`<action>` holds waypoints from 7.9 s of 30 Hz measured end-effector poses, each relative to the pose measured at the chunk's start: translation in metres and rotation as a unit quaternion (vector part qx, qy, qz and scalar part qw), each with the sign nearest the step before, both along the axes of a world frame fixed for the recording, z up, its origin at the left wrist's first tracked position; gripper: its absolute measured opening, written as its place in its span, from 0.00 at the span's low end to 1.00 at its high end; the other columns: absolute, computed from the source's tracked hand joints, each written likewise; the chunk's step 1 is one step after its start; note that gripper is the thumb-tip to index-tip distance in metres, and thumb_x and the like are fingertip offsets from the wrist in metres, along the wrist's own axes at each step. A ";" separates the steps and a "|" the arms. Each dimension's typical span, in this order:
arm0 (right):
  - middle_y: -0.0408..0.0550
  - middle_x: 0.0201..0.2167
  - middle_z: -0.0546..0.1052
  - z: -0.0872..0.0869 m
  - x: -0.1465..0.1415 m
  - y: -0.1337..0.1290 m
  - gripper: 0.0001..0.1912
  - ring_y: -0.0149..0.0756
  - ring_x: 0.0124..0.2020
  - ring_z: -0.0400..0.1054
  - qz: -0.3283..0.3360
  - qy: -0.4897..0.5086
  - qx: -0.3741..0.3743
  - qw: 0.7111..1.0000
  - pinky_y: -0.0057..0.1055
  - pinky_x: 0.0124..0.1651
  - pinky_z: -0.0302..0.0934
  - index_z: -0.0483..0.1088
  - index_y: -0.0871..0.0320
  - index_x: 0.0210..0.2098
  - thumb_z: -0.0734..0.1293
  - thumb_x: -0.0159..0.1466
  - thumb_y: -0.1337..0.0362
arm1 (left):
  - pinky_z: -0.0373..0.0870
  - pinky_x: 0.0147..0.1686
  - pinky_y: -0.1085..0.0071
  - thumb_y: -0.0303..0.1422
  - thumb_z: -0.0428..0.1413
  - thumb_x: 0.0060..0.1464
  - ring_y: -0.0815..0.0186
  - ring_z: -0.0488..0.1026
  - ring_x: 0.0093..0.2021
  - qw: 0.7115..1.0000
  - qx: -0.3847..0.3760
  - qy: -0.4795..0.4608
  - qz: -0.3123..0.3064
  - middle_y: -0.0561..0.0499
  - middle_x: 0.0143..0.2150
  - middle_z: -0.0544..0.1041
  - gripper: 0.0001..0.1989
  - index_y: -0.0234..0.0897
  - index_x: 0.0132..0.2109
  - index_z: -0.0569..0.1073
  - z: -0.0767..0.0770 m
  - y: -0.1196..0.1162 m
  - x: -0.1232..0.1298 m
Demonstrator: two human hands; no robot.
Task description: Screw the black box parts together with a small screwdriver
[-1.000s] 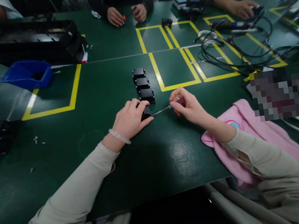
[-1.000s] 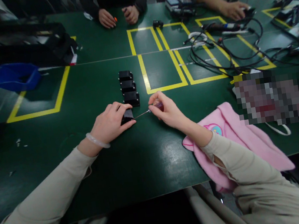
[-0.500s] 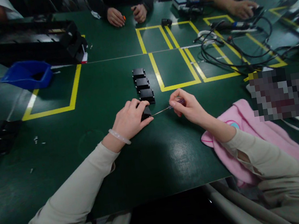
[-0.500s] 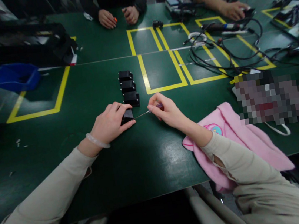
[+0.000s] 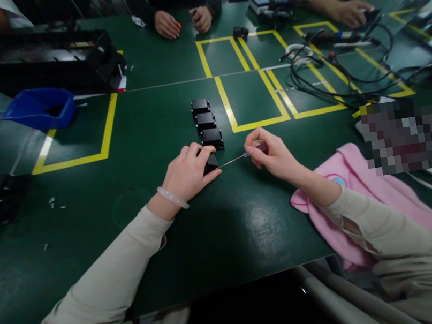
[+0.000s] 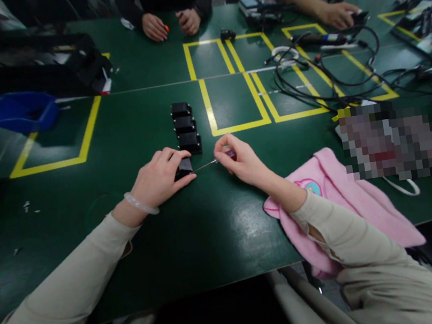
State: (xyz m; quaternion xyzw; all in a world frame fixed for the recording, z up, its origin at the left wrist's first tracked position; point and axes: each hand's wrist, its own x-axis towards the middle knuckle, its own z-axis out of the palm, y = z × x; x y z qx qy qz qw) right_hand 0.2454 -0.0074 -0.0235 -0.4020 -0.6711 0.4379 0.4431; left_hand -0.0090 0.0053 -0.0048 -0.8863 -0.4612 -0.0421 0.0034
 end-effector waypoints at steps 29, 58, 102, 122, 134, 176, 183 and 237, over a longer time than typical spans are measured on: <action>0.33 0.19 0.65 0.002 0.000 -0.001 0.11 0.26 0.18 0.58 0.002 -0.004 -0.020 1.000 0.29 0.23 0.48 0.64 0.53 0.39 0.68 0.72 0.57 | 0.75 0.48 0.60 0.45 0.58 0.67 0.51 0.72 0.55 1.000 0.000 0.002 0.002 0.40 0.57 0.73 0.25 0.39 0.65 0.67 0.001 -0.001 0.001; 0.33 0.21 0.67 0.003 0.000 -0.001 0.08 0.26 0.20 0.60 0.001 0.000 0.020 1.000 0.30 0.27 0.52 0.66 0.54 0.39 0.70 0.69 0.61 | 0.74 0.47 0.60 0.45 0.59 0.67 0.51 0.72 0.55 1.000 0.002 -0.001 0.001 0.40 0.57 0.73 0.25 0.39 0.65 0.68 0.001 -0.001 0.001; 0.33 0.22 0.66 -0.001 -0.001 0.000 0.12 0.25 0.19 0.60 -0.002 0.013 0.028 1.000 0.28 0.25 0.51 0.65 0.54 0.41 0.70 0.71 0.56 | 0.75 0.47 0.61 0.45 0.60 0.67 0.51 0.73 0.56 1.000 0.001 0.003 0.011 0.41 0.57 0.74 0.26 0.39 0.65 0.68 0.001 -0.001 0.001; 0.33 0.20 0.64 -0.005 0.000 0.000 0.14 0.25 0.18 0.59 -0.006 0.014 0.002 1.000 0.27 0.22 0.50 0.63 0.53 0.41 0.67 0.74 0.51 | 0.75 0.47 0.61 0.45 0.59 0.67 0.51 0.72 0.55 1.000 -0.001 0.002 0.008 0.41 0.57 0.73 0.26 0.39 0.65 0.68 0.000 -0.001 0.000; 0.33 0.19 0.65 -0.003 0.000 0.000 0.11 0.26 0.18 0.60 -0.001 0.010 -0.004 1.000 0.27 0.23 0.52 0.63 0.53 0.40 0.66 0.74 0.54 | 0.75 0.47 0.60 0.45 0.59 0.67 0.51 0.72 0.55 1.000 -0.007 0.000 0.007 0.41 0.57 0.73 0.26 0.38 0.65 0.68 0.001 -0.001 0.000; 0.34 0.22 0.67 0.000 0.000 -0.001 0.12 0.26 0.19 0.61 -0.003 0.016 -0.012 1.000 0.28 0.24 0.55 0.65 0.54 0.40 0.69 0.72 0.54 | 0.74 0.47 0.61 0.46 0.58 0.67 0.51 0.72 0.55 1.000 0.006 -0.003 0.001 0.41 0.57 0.73 0.26 0.40 0.65 0.67 -0.002 -0.001 -0.001; 0.34 0.20 0.66 0.000 -0.001 0.000 0.14 0.26 0.19 0.60 -0.003 0.021 -0.025 0.999 0.28 0.23 0.55 0.65 0.54 0.37 0.69 0.71 0.52 | 0.75 0.48 0.60 0.45 0.58 0.67 0.51 0.72 0.55 1.000 0.001 0.003 0.005 0.41 0.57 0.73 0.25 0.39 0.65 0.67 0.001 -0.002 0.000; 0.33 0.20 0.67 -0.001 0.013 0.001 0.12 0.26 0.18 0.61 -0.064 0.010 0.013 0.998 0.28 0.23 0.53 0.64 0.53 0.38 0.70 0.70 0.55 | 0.73 0.47 0.62 0.45 0.60 0.67 0.52 0.72 0.55 0.999 -0.001 -0.038 -0.017 0.41 0.57 0.74 0.25 0.38 0.64 0.68 -0.009 0.002 0.019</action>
